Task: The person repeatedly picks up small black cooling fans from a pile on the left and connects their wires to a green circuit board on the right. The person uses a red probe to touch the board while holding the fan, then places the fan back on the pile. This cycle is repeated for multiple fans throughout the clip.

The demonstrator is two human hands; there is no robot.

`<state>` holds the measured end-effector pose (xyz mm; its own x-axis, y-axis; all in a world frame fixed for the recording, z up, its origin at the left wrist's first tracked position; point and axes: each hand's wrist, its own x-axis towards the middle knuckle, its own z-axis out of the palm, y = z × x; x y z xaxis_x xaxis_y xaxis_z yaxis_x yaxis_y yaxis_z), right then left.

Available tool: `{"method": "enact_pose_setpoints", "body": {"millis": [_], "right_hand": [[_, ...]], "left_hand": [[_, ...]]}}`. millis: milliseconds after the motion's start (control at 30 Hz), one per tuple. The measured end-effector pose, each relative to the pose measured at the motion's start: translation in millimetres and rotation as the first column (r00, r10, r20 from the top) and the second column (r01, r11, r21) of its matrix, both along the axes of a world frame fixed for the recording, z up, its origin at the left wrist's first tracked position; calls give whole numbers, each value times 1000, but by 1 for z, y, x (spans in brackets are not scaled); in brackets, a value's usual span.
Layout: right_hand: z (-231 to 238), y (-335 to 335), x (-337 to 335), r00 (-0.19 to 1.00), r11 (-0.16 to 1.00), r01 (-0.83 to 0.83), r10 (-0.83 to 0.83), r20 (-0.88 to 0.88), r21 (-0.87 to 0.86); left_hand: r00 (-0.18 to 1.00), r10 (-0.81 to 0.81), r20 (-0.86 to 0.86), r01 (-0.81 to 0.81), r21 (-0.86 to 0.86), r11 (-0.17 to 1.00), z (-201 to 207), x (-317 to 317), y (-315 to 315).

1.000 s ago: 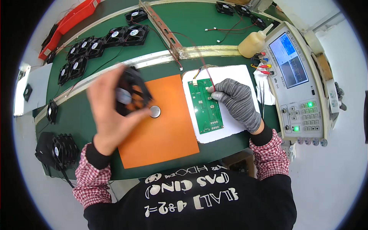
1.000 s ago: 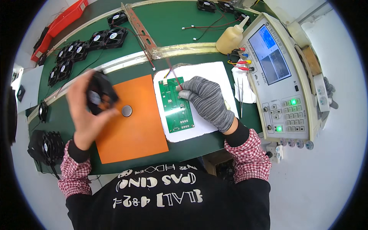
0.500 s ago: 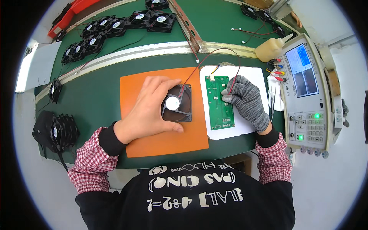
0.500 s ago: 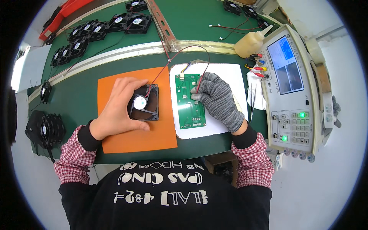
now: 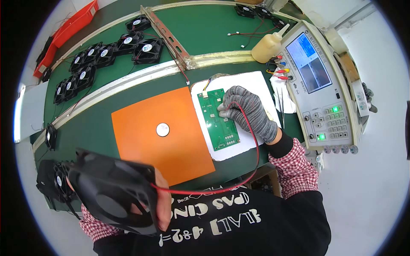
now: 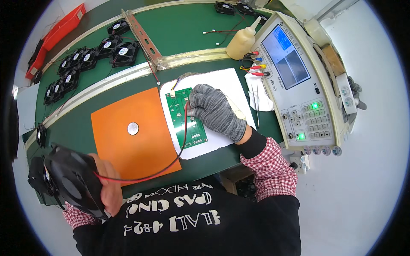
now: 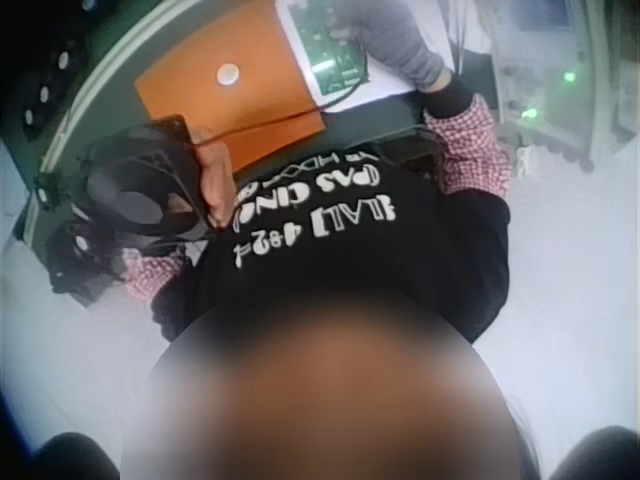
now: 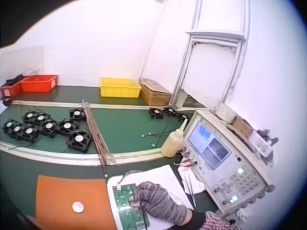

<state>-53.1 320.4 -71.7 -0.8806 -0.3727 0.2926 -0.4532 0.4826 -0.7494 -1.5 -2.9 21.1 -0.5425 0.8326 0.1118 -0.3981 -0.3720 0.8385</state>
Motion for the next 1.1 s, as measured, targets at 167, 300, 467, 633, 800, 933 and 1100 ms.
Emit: {"method": "enact_pose_setpoints", "body": {"millis": [167,300,467,633,800,933,1100], "right_hand": [[-2,-4,0,1000,999,13,-13,-8,51],[-11,3,0,990,999,-13,20,-136,52],[-12,0,2,1000,998,31,-31,-7,59],[-4,-7,5,994,997,70,-72,83,26],[-5,-4,3,998,997,58,-59,15,59],[-4,-5,4,996,996,74,-76,48,43],[-6,-4,4,996,997,73,-74,58,21]], "left_hand": [[365,308,-878,-743,-75,665,4,19,-16],[-473,-346,-810,-860,339,383,-1,18,4],[140,72,-988,-880,-90,466,-34,-22,5],[126,111,-986,-848,-49,528,-41,-24,4],[113,113,-987,-841,-35,540,-44,-26,5],[205,148,-967,-804,-81,590,-43,-27,4],[313,116,-943,-722,-156,674,-47,-33,3]]}}
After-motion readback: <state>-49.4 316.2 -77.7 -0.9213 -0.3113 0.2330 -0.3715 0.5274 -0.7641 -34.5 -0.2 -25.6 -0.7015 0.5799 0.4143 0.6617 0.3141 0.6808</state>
